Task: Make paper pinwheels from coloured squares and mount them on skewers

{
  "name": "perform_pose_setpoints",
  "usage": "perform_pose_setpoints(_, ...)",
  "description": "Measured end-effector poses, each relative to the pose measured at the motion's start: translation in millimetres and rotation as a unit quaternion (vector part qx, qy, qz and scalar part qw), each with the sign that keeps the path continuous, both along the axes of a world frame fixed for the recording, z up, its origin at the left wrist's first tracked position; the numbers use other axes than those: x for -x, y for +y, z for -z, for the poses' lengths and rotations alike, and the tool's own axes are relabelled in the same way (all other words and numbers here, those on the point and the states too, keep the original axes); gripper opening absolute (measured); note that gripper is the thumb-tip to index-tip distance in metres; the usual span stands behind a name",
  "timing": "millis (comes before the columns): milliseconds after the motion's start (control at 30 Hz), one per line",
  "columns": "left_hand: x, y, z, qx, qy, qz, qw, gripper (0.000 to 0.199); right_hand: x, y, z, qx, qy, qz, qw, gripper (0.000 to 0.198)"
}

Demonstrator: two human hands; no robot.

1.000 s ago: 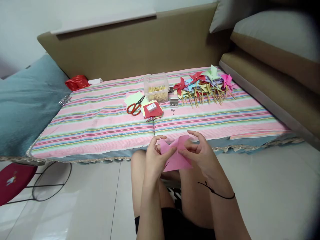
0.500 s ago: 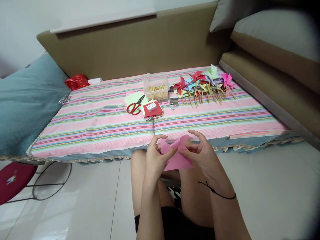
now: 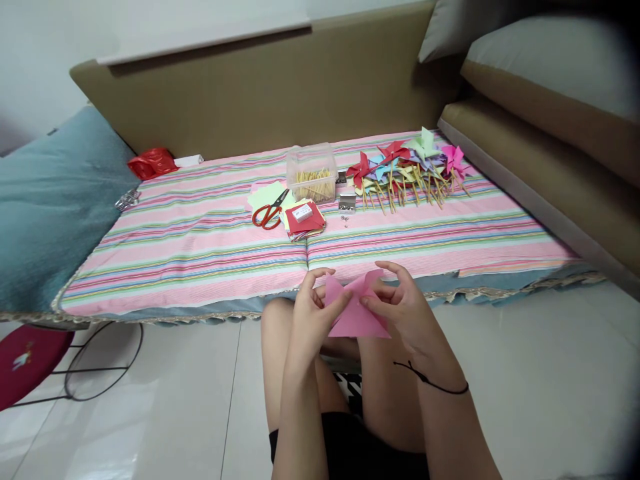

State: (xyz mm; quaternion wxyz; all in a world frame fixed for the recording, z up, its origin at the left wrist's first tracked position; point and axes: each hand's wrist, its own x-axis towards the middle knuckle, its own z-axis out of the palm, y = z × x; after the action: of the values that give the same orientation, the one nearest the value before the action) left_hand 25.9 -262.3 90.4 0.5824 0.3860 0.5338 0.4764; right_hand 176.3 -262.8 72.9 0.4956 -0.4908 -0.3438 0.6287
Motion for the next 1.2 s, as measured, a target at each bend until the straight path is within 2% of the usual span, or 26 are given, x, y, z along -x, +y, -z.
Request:
perform_pose_setpoints(200,-1.5,-1.0,2.4,-0.003,-0.055,0.024,0.998,0.054,1.3,1.5,0.7,0.005,0.004,0.031,0.999,0.075)
perform_pose_setpoints(533,-6.7,-1.2,7.8,-0.009,-0.034,-0.043,0.998,0.059,1.7,-0.7,2.3,-0.016,-0.005,-0.002,1.0,0.075)
perform_pose_setpoints(700,-7.4,-1.9,9.0,0.0,-0.053,-0.046,0.998,0.059,2.9,-0.3,3.2,-0.031,-0.038,0.004,0.999,0.072)
perform_pose_setpoints(967,-8.8,-0.7,9.5,0.014,-0.084,-0.062,0.994,0.058,2.2,-0.9,4.1,-0.04,-0.036,-0.003,0.999,0.069)
perform_pose_setpoints(1200,-8.0,0.1,7.1,0.01,-0.068,-0.076,0.995,0.056,5.3,-0.5,1.4,-0.041,-0.016,0.014,0.999,0.077)
